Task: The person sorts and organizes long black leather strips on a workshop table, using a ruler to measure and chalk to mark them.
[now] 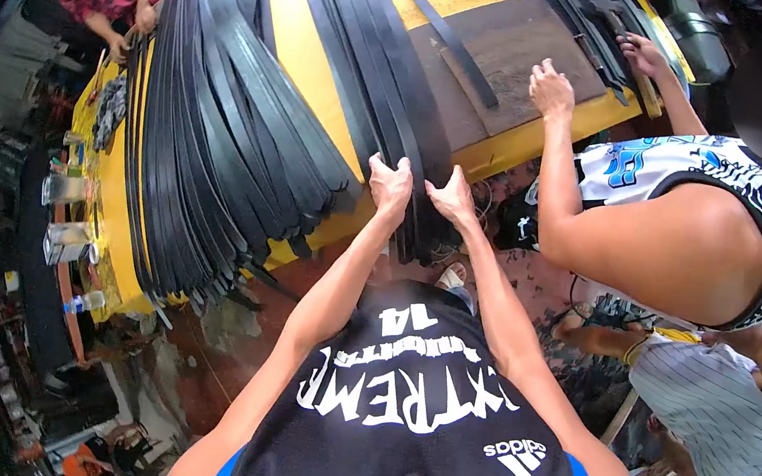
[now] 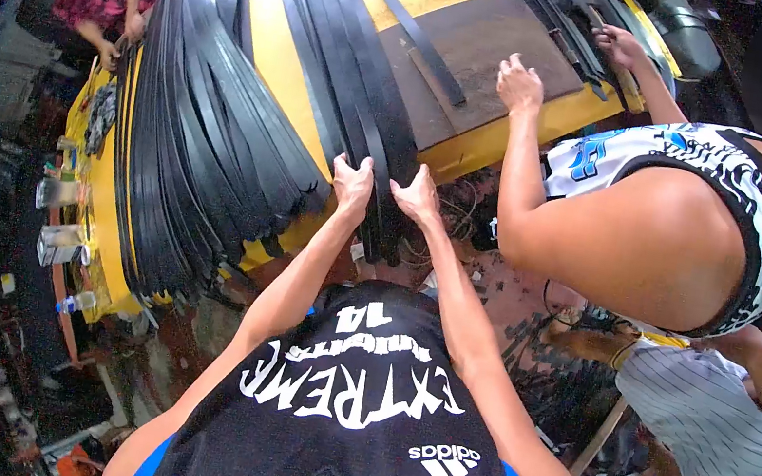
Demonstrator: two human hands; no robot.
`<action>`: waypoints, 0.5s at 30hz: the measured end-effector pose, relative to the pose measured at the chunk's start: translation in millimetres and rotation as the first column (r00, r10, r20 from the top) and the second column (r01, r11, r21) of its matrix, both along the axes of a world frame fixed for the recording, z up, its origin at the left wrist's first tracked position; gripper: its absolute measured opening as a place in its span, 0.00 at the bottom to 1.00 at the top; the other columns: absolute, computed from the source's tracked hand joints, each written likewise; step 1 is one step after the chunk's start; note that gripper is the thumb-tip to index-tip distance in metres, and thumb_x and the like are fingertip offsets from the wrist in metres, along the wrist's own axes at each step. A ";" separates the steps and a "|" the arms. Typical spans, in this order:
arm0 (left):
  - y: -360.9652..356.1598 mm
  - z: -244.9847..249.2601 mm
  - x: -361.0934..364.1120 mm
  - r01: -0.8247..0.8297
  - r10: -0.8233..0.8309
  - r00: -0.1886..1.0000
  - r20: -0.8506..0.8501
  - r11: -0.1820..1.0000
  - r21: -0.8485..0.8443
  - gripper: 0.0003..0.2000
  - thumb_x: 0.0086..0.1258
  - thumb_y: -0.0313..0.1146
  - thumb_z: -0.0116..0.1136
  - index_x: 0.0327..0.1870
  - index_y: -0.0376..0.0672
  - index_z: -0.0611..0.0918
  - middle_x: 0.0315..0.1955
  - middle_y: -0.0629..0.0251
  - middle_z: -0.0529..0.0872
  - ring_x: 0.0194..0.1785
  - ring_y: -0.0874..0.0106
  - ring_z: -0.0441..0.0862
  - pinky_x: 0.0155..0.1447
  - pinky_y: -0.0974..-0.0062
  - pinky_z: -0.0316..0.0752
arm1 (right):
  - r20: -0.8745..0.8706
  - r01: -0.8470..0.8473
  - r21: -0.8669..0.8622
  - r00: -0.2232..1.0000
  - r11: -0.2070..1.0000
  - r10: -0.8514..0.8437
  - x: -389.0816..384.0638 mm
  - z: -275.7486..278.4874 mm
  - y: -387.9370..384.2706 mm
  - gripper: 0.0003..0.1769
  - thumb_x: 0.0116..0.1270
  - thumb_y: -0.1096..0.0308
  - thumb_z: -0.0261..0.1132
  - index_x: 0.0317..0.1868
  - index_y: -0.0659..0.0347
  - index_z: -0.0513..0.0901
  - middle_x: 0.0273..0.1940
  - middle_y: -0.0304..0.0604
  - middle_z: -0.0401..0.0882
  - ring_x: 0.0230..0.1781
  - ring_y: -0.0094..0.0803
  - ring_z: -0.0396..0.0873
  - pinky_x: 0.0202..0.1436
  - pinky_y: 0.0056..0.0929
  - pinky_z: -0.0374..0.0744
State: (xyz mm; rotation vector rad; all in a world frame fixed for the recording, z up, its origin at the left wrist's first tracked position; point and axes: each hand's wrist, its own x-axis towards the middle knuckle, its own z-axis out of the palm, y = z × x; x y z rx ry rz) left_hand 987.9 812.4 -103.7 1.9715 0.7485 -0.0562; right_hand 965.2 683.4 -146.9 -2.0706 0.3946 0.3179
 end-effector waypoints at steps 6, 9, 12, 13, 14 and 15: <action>-18.6 19.4 -9.9 0.059 -0.059 0.998 -0.015 0.998 -0.016 0.42 0.60 0.50 0.72 0.70 0.34 0.66 0.59 0.37 0.80 0.64 0.47 0.78 0.67 0.58 0.72 | -0.006 0.004 0.046 1.000 0.999 -0.004 -7.3 15.3 3.2 0.53 0.57 0.47 0.75 0.71 0.76 0.61 0.65 0.70 0.72 0.68 0.57 0.72 0.70 0.43 0.72; -13.2 15.3 -10.1 0.019 -0.012 0.997 0.081 0.996 -0.089 0.43 0.56 0.43 0.75 0.69 0.31 0.66 0.57 0.40 0.81 0.60 0.50 0.80 0.65 0.59 0.73 | -0.016 0.005 0.056 1.000 0.998 -0.004 -7.8 29.1 -2.8 0.54 0.56 0.45 0.76 0.71 0.75 0.62 0.67 0.69 0.71 0.70 0.56 0.71 0.71 0.43 0.71; 9.5 5.0 -1.6 -0.017 0.048 0.990 0.133 0.974 -0.225 0.39 0.55 0.38 0.75 0.65 0.28 0.69 0.53 0.48 0.83 0.55 0.59 0.81 0.62 0.64 0.74 | 0.032 -0.006 0.113 0.999 0.994 0.002 -8.5 34.6 -10.3 0.56 0.55 0.43 0.76 0.71 0.73 0.62 0.67 0.68 0.70 0.70 0.55 0.70 0.72 0.43 0.70; 17.4 26.4 -5.4 -0.010 0.052 0.993 0.107 0.933 -0.360 0.38 0.55 0.38 0.75 0.65 0.28 0.70 0.51 0.49 0.83 0.55 0.59 0.81 0.61 0.64 0.74 | 0.077 0.010 0.043 0.997 0.999 -0.013 -7.4 32.2 -8.1 0.52 0.56 0.44 0.76 0.70 0.71 0.64 0.67 0.66 0.71 0.69 0.54 0.71 0.71 0.43 0.71; 23.1 48.9 -8.3 -0.006 0.053 0.995 0.083 0.874 -0.487 0.38 0.55 0.38 0.75 0.64 0.28 0.71 0.50 0.50 0.84 0.54 0.60 0.82 0.61 0.65 0.74 | 0.125 0.029 -0.026 0.992 0.999 -0.025 -5.0 32.4 -6.9 0.49 0.57 0.45 0.76 0.69 0.69 0.66 0.67 0.64 0.72 0.67 0.52 0.73 0.70 0.44 0.72; 28.2 47.8 -7.4 0.016 0.018 0.996 0.082 0.921 -0.389 0.36 0.56 0.38 0.74 0.63 0.29 0.71 0.48 0.53 0.85 0.51 0.62 0.82 0.58 0.66 0.75 | 0.129 0.029 -0.024 0.991 0.999 -0.025 -5.0 32.8 -6.6 0.49 0.57 0.45 0.76 0.69 0.69 0.66 0.67 0.64 0.72 0.67 0.52 0.73 0.70 0.44 0.72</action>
